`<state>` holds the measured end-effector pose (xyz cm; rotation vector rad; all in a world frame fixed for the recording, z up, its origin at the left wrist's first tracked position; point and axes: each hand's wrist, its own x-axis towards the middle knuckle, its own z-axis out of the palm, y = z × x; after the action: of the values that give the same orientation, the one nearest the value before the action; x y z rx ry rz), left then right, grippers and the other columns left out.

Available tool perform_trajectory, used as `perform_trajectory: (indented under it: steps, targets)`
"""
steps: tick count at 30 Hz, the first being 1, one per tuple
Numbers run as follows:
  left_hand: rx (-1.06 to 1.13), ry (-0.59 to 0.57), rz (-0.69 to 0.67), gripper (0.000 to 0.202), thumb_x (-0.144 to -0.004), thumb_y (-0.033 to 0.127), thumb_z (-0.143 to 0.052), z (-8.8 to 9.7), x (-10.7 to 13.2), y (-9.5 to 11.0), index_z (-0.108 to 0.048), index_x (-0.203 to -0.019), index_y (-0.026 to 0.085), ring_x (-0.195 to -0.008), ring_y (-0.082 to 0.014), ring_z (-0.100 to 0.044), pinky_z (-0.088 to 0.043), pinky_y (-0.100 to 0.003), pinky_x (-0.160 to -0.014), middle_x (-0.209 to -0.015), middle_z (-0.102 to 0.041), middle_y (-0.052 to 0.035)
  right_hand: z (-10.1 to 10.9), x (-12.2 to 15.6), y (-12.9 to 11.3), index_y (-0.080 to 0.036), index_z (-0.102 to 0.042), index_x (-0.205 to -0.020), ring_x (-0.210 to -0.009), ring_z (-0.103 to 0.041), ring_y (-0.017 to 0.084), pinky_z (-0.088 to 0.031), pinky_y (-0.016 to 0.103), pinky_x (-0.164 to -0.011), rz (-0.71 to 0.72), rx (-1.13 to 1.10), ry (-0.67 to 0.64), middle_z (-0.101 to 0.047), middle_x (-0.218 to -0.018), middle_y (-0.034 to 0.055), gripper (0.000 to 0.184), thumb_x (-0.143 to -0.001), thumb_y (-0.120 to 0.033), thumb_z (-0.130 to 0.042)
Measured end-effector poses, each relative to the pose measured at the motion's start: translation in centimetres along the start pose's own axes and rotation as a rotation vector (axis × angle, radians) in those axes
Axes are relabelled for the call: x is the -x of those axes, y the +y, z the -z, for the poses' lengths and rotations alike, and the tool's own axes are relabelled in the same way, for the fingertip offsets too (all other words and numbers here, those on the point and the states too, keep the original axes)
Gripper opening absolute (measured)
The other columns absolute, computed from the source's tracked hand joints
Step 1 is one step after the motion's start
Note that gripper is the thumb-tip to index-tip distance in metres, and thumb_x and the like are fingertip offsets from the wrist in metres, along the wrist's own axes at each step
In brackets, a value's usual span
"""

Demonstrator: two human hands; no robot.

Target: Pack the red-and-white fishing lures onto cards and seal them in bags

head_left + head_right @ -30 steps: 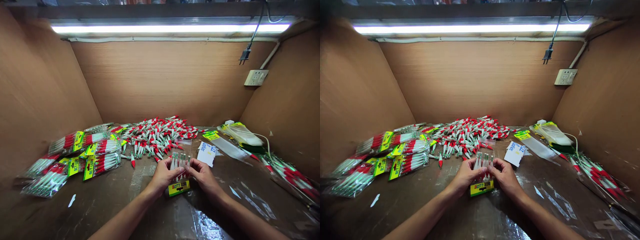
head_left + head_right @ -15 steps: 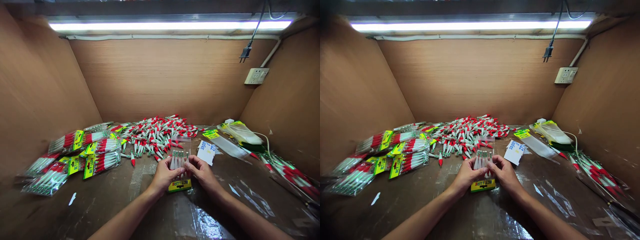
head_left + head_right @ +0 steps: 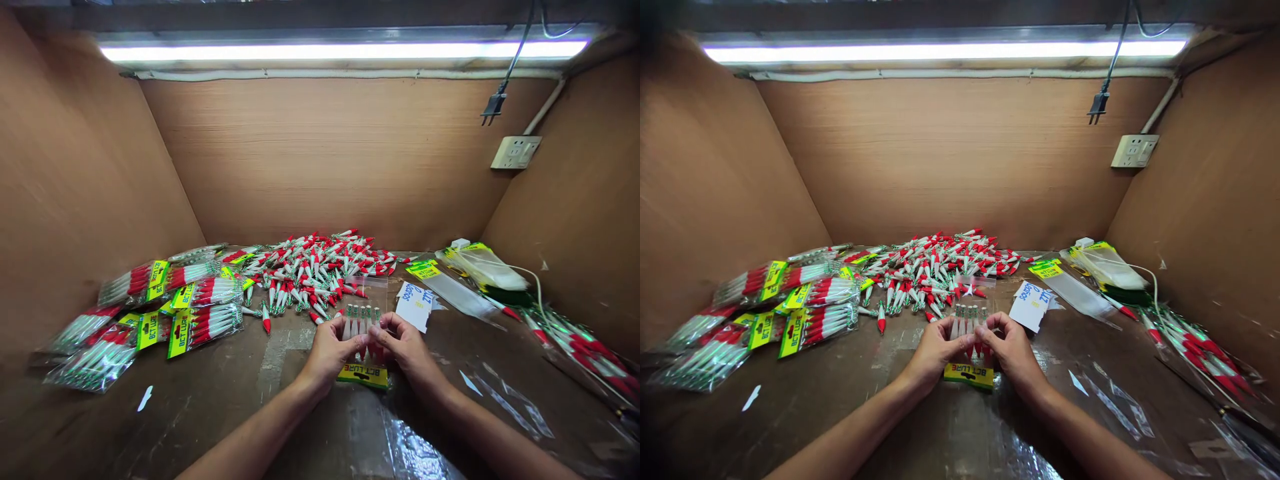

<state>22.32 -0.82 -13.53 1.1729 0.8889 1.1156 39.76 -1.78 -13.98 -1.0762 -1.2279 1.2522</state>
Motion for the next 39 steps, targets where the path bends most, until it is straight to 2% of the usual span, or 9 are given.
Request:
perform_trajectory:
  steps: [4,9,14,19,23,29,31,35,39]
  targets:
    - [0.01,0.055,-0.038,0.04,-0.067,0.04,-0.09,0.0,0.0,0.2,-0.071,-0.089,0.011,-0.066,-0.0141,-0.06,-0.045,-0.022,-0.061,-0.079,-0.07,-0.0035,0.1,-0.2,-0.2,-0.018,-0.067,-0.09,-0.064,-0.057,0.015,-0.042,0.026,-0.059,-0.021,0.006,-0.102,-0.067,-0.078,0.0016,0.042,-0.08,-0.058,-0.075]
    - [0.149,-0.055,0.028,0.047,-0.07,0.04,-0.089,0.1,0.1,0.6,-0.073,-0.104,0.012,-0.082,-0.0205,-0.069,-0.052,-0.028,-0.076,-0.098,-0.075,-0.01,0.0,0.0,0.2,-0.018,-0.063,-0.08,-0.058,-0.052,0.013,-0.039,0.025,-0.055,-0.054,0.018,-0.058,-0.063,-0.069,-0.0006,0.045,-0.076,-0.06,-0.078]
    - [0.131,0.035,0.095,0.046,-0.067,0.042,-0.089,0.4,-0.2,0.3,-0.072,-0.094,0.01,-0.067,-0.0169,-0.065,-0.052,-0.027,-0.065,-0.084,-0.073,-0.0077,0.0,-0.2,0.3,-0.017,-0.068,-0.086,-0.063,-0.056,0.016,-0.043,0.026,-0.059,-0.053,0.055,-0.168,-0.065,-0.073,0.0023,0.048,-0.079,-0.064,-0.072]
    - [0.06,-0.026,0.091,0.045,-0.068,0.035,-0.089,0.3,0.1,0.6,-0.072,-0.102,0.012,-0.071,-0.016,-0.066,-0.052,-0.025,-0.067,-0.089,-0.074,-0.006,0.7,-0.5,-1.9,-0.018,-0.073,-0.104,-0.08,-0.061,0.022,-0.049,0.033,-0.074,0.001,0.038,0.002,-0.069,-0.087,0.0061,0.051,-0.081,-0.063,-0.07]
    - [-0.049,-0.144,0.164,0.04,-0.066,0.037,-0.09,-0.2,0.7,0.6,-0.074,-0.093,0.011,-0.061,-0.0138,-0.062,-0.047,-0.022,-0.058,-0.077,-0.072,-0.0035,1.4,-0.6,-3.2,-0.017,-0.073,-0.082,-0.066,-0.052,0.017,-0.041,0.029,-0.063,0.041,0.136,0.018,-0.062,-0.07,0.0018,0.043,-0.078,-0.06,-0.072]
    - [-0.017,-0.159,0.178,0.046,-0.061,0.04,-0.091,-0.4,0.6,0.6,-0.074,-0.092,0.011,-0.058,-0.014,-0.061,-0.046,-0.022,-0.055,-0.077,-0.072,-0.0039,2.4,-1.2,-2.2,-0.018,-0.062,-0.063,-0.053,-0.042,0.014,-0.035,0.028,-0.056,0.047,0.223,0.051,-0.05,-0.055,-0.0018,0.041,-0.081,-0.055,-0.068]
    - [-0.011,-0.194,0.209,0.046,-0.062,0.04,-0.091,0.0,0.4,0.5,-0.074,-0.094,0.012,-0.058,-0.0144,-0.061,-0.046,-0.023,-0.056,-0.078,-0.072,-0.0041,3.0,-1.4,-2.4,-0.018,-0.067,-0.073,-0.056,-0.049,0.016,-0.039,0.03,-0.058,0.068,0.37,0.099,-0.059,-0.063,0.0015,0.034,-0.082,-0.051,-0.068]
    - [-0.087,-0.352,0.234,0.05,-0.063,0.034,-0.089,1.1,0.3,0.1,-0.072,-0.106,0.014,-0.064,-0.0154,-0.063,-0.047,-0.023,-0.061,-0.083,-0.073,-0.0031,4.1,-1.1,-3.8,-0.023,-0.069,-0.111,-0.085,-0.062,0.024,-0.047,0.036,-0.079,0.367,0.634,0.27,-0.071,-0.1,0.0085,0.033,-0.084,-0.041,-0.068]
    - [-0.425,-0.341,0.04,0.068,-0.062,0.031,-0.086,1.7,0.5,0.2,-0.066,-0.126,0.018,-0.087,-0.0241,-0.067,-0.051,-0.029,-0.074,-0.1,-0.074,-0.0066,4.4,-1.1,-3.9,-0.023,-0.075,-0.092,-0.08,-0.065,0.024,-0.048,0.034,-0.074,0.32,0.665,-0.046,-0.074,-0.088,0.0061,0.021,-0.089,-0.039,-0.062]
